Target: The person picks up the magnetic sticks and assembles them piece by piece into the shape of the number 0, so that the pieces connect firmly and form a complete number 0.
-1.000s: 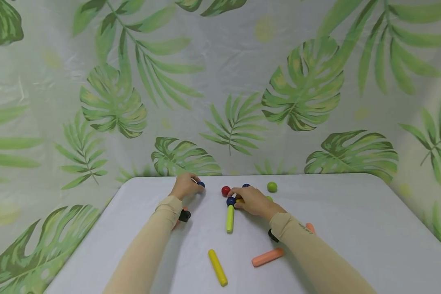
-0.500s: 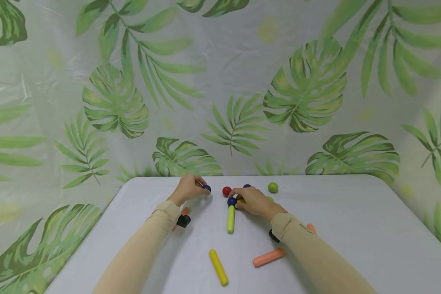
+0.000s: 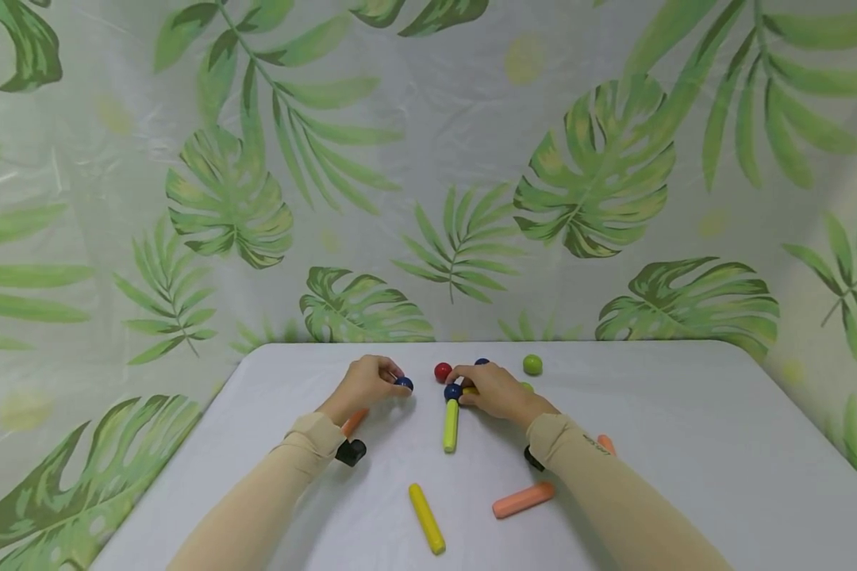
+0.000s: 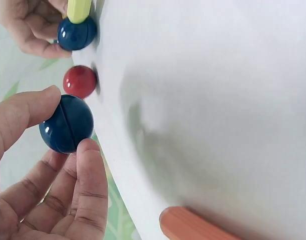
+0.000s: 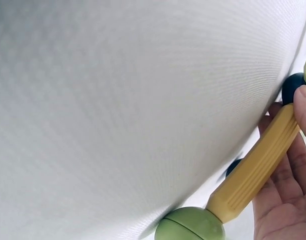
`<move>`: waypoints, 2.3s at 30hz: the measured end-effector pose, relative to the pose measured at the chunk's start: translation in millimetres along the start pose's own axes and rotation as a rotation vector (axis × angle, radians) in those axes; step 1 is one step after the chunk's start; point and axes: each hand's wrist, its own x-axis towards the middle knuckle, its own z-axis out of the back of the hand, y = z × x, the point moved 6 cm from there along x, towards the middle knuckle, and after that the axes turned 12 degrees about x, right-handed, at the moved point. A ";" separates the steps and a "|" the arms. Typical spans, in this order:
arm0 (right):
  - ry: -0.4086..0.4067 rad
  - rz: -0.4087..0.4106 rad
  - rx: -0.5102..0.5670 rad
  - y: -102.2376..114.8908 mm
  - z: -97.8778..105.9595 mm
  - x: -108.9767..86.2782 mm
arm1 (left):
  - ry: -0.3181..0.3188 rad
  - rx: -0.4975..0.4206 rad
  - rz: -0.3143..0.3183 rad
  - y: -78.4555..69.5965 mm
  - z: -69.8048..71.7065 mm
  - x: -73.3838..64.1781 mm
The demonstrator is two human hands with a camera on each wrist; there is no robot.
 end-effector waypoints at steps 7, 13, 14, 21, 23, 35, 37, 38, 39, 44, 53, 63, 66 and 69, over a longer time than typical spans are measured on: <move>-0.002 -0.012 0.014 1.8 0.8 -0.9 | 0.035 -0.043 -0.029 -7.5 -12.6 -16.5; -0.007 0.007 0.009 4.0 1.9 -1.6 | 0.052 -0.062 -0.070 -16.2 -19.3 -28.7; -0.005 0.009 0.006 4.2 1.9 -1.7 | 0.059 -0.063 -0.074 -16.9 -20.6 -30.3; 0.004 0.025 0.012 4.9 0.4 -3.0 | 0.094 -0.066 -0.095 -18.4 -29.8 -39.6; 0.000 0.023 0.016 3.8 -0.4 -2.9 | 0.103 -0.068 -0.099 -18.7 -32.2 -42.1; -0.008 0.009 0.016 -1.7 -4.5 0.2 | 0.157 -0.051 -0.109 -20.9 -44.8 -54.7; -0.005 0.019 0.015 -1.5 -4.1 -0.1 | 0.166 -0.048 -0.114 -20.9 -46.0 -55.8; -0.003 0.026 0.014 -0.9 -3.7 -0.3 | 0.171 -0.050 -0.119 -21.3 -46.2 -56.5; -0.001 0.033 0.010 -0.5 -3.4 -0.5 | 0.174 -0.051 -0.121 -21.4 -46.4 -57.2; 0.007 0.041 0.002 1.1 -0.6 -0.9 | 0.182 -0.056 -0.144 -25.0 -45.4 -61.1; 0.009 0.035 -0.004 1.5 0.9 -0.6 | 0.203 -0.087 -0.180 -31.4 -47.4 -67.0; 0.005 0.057 -0.003 4.4 3.7 -2.9 | 0.210 -0.093 -0.209 -34.9 -51.1 -73.6; 0.003 0.060 -0.002 4.8 4.3 -3.5 | 0.209 -0.092 -0.214 -36.6 -52.4 -76.1; -0.001 0.060 -0.002 4.3 4.8 -3.8 | 0.214 -0.107 -0.238 -40.2 -53.4 -79.1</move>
